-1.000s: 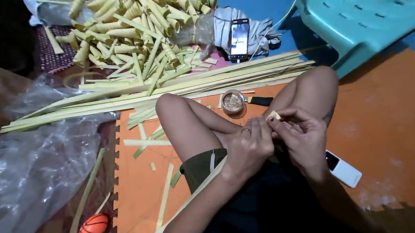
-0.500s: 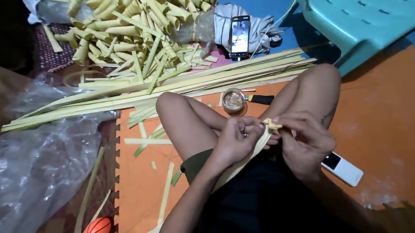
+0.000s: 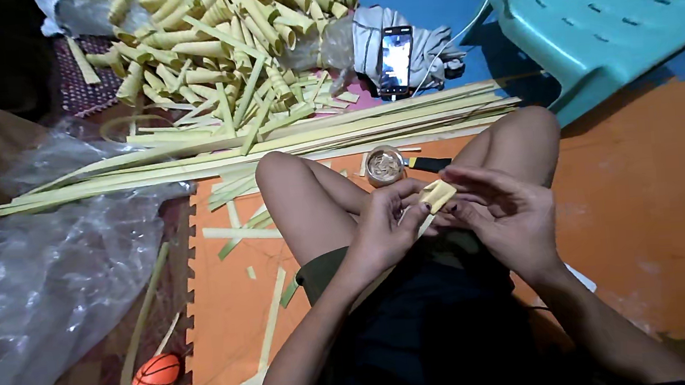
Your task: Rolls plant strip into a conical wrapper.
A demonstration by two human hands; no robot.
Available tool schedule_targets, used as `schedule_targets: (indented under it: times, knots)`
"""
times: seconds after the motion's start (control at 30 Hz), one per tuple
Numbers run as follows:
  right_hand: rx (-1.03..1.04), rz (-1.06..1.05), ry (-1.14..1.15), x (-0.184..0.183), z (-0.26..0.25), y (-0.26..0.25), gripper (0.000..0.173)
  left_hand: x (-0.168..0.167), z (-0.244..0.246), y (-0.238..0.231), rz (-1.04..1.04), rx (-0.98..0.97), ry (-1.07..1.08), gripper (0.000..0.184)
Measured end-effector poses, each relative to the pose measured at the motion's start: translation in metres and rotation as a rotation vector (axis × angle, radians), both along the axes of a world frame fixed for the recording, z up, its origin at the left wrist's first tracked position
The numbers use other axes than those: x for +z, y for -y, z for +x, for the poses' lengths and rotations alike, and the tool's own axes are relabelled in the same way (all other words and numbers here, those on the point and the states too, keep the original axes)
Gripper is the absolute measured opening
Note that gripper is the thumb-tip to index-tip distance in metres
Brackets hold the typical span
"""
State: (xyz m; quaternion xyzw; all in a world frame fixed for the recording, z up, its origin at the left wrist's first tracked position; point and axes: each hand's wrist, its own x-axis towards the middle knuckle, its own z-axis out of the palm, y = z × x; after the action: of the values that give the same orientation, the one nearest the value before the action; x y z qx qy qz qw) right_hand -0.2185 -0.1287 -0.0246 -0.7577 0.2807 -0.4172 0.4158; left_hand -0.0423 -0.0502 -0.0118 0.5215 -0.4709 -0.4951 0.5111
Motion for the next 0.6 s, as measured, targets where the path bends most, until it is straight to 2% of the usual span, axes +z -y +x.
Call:
schedule_targets:
  times: [0.03, 0.1, 0.17, 0.2, 0.23, 0.3, 0.37, 0.47, 0.5, 0.57, 0.6]
  knots:
    - [-0.033, -0.016, 0.014, 0.0, 0.003, -0.002, 0.032, 0.001, -0.002, 0.0, 0.042, 0.008, -0.01, 0.014]
    - [-0.084, -0.295, 0.006, -0.008, 0.007, -0.006, 0.018, 0.006, 0.0, 0.001, 0.145, -0.013, -0.058, 0.023]
    - [-0.023, -0.546, -0.022, -0.017, 0.006, -0.009, 0.013, 0.01, 0.008, -0.002, 0.172, -0.052, -0.053, 0.037]
    - [0.014, -0.589, -0.04, -0.019, 0.006, -0.009, 0.013, 0.009, 0.01, -0.003, 0.149, -0.057, -0.011, 0.039]
    - [0.044, -0.583, -0.05, -0.018, 0.006, -0.008, 0.013, 0.007, 0.013, -0.004, 0.113, -0.052, 0.014, 0.036]
    - [0.083, -0.458, -0.041, -0.01, 0.007, -0.002, 0.014, 0.004, 0.016, -0.006, 0.074, -0.038, 0.003, 0.017]
    - [0.085, -0.267, -0.029, 0.003, 0.007, 0.003, 0.013, 0.005, 0.01, -0.006, 0.037, -0.002, 0.029, 0.018]
    - [0.109, -0.074, -0.155, 0.018, 0.011, 0.01, 0.026, 0.006, -0.005, -0.008, -0.042, 0.1, 0.274, 0.018]
    - [0.122, -0.024, -0.159, 0.018, 0.013, 0.012, 0.025, 0.007, -0.008, -0.01, -0.04, 0.094, 0.303, 0.018]
    - [0.144, 0.024, -0.058, 0.016, 0.012, 0.012, 0.014, 0.01, -0.005, -0.012, 0.007, -0.019, 0.168, 0.028]
    - [0.173, 0.026, 0.008, 0.015, 0.01, 0.011, 0.013, 0.011, 0.002, -0.013, 0.062, -0.129, -0.003, 0.037]
